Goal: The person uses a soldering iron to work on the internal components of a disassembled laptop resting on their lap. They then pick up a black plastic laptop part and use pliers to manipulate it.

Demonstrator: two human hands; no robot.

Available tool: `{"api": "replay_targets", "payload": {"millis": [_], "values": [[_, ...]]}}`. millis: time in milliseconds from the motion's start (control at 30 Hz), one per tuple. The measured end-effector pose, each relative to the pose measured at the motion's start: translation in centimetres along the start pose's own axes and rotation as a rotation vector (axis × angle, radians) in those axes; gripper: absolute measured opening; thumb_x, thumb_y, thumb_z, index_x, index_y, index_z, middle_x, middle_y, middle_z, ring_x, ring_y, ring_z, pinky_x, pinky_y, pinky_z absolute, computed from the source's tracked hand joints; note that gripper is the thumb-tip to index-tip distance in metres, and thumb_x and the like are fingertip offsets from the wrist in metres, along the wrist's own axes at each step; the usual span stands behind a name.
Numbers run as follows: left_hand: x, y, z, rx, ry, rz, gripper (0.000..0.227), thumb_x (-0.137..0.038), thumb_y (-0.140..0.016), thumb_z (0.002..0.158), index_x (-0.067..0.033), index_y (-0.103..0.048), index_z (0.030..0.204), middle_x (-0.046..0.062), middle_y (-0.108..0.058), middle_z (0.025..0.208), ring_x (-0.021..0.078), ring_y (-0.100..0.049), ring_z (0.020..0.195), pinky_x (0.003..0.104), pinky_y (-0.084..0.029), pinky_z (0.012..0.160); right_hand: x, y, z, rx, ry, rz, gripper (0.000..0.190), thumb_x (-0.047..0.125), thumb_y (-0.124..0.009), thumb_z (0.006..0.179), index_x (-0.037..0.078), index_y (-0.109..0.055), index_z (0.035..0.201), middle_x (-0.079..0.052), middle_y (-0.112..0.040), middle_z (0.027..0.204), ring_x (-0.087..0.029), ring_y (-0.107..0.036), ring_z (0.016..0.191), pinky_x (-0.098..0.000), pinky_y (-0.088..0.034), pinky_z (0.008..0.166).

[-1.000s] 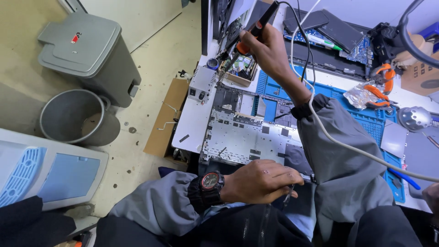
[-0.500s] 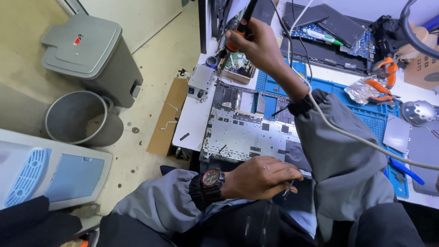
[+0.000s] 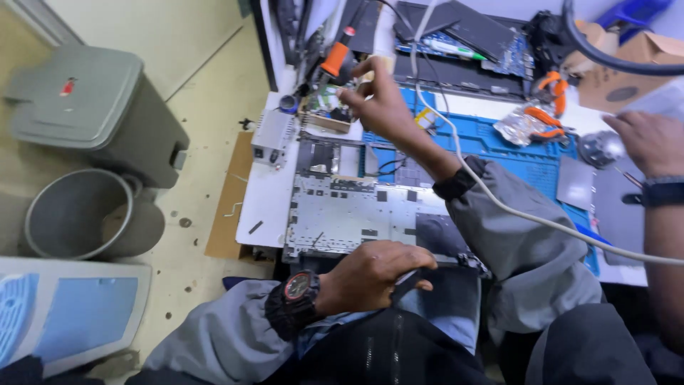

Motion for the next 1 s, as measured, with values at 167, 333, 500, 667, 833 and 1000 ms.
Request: {"api": "replay_targets", "payload": {"millis": [167, 333, 500, 667, 833, 1000], "values": [[-0.8, -0.6, -0.3, -0.115, 0.042, -0.002, 0.029, -0.023, -0.08, 0.092, -0.011, -0.069, 0.116, 0.009, -0.074, 0.116, 0.0305, -0.076, 0.094, 0.041, -0.061, 0.074, -0.3, 1.5, -12.2, 0.372, 0.426, -0.329, 0.01, 0.019, -0.067, 0.096, 0.013, -0.066, 0.105, -0.011, -0.067, 0.067, -0.034, -0.069, 0.062, -0.0435, -0.054, 0.06], [-1.9, 0.5, 0.7, -0.24, 0.182, -0.241, 0.027, -0.018, -0.082, 0.087, -0.0066, -0.072, 0.109, 0.012, -0.077, 0.11, 0.0305, -0.08, 0.091, 0.036, -0.063, 0.075, -0.7, 7.8, -21.0, 0.3, 0.422, -0.551, 0.008, 0.017, -0.064, 0.099, 0.012, -0.067, 0.104, -0.009, -0.065, 0.067, -0.036, -0.067, 0.06, -0.0443, -0.054, 0.054], [-0.7, 1.2, 1.3, -0.449, 0.444, -0.395, 0.022, 0.005, -0.073, 0.09, 0.0027, -0.06, 0.108, 0.021, -0.074, 0.11, 0.0281, -0.079, 0.092, 0.033, -0.065, 0.071, -5.6, 17.1, -25.0, 0.065, 0.269, -0.805, 0.017, 0.013, -0.067, 0.097, 0.003, -0.07, 0.11, -0.018, -0.072, 0.072, -0.042, -0.072, 0.071, -0.0527, -0.056, 0.062], [-0.2, 1.6, 1.8, -0.524, 0.448, -0.464, 0.025, 0.006, -0.068, 0.093, 0.0062, -0.052, 0.113, 0.031, -0.072, 0.116, 0.0236, -0.078, 0.082, 0.031, -0.064, 0.068, -14.3, 24.9, -27.2, -0.108, -0.299, -1.441, 0.066, 0.06, -0.066, 0.093, 0.013, -0.064, 0.139, -0.017, -0.072, 0.121, -0.04, -0.069, 0.115, -0.0537, -0.057, 0.091], [0.8, 1.1, 1.4, -0.538, 0.501, -0.46, 0.025, 0.007, -0.069, 0.093, 0.0068, -0.054, 0.112, 0.032, -0.073, 0.115, 0.0214, -0.078, 0.084, 0.028, -0.066, 0.068, -14.3, 25.5, -28.1, -0.085, -0.397, -1.292, 0.072, 0.059, -0.067, 0.092, 0.012, -0.06, 0.146, -0.02, -0.068, 0.126, -0.046, -0.068, 0.111, -0.0595, -0.052, 0.092], [1.4, 0.8, 1.3, -0.535, 0.53, -0.45, 0.025, 0.008, -0.07, 0.092, 0.0077, -0.054, 0.112, 0.033, -0.073, 0.113, 0.0223, -0.078, 0.085, 0.029, -0.067, 0.068, -16.6, 26.4, -28.1, -0.215, -0.265, -1.308, 0.075, 0.059, -0.081, 0.08, 0.012, -0.068, 0.138, -0.015, -0.063, 0.115, -0.041, -0.063, 0.106, -0.0538, -0.049, 0.087]]}}
Point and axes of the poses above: each hand's wrist, its own z-axis towards the middle knuckle, its own y-axis out of the back of the hand, x = y × z, the point moved 1 cm from there along z, towards the middle knuckle
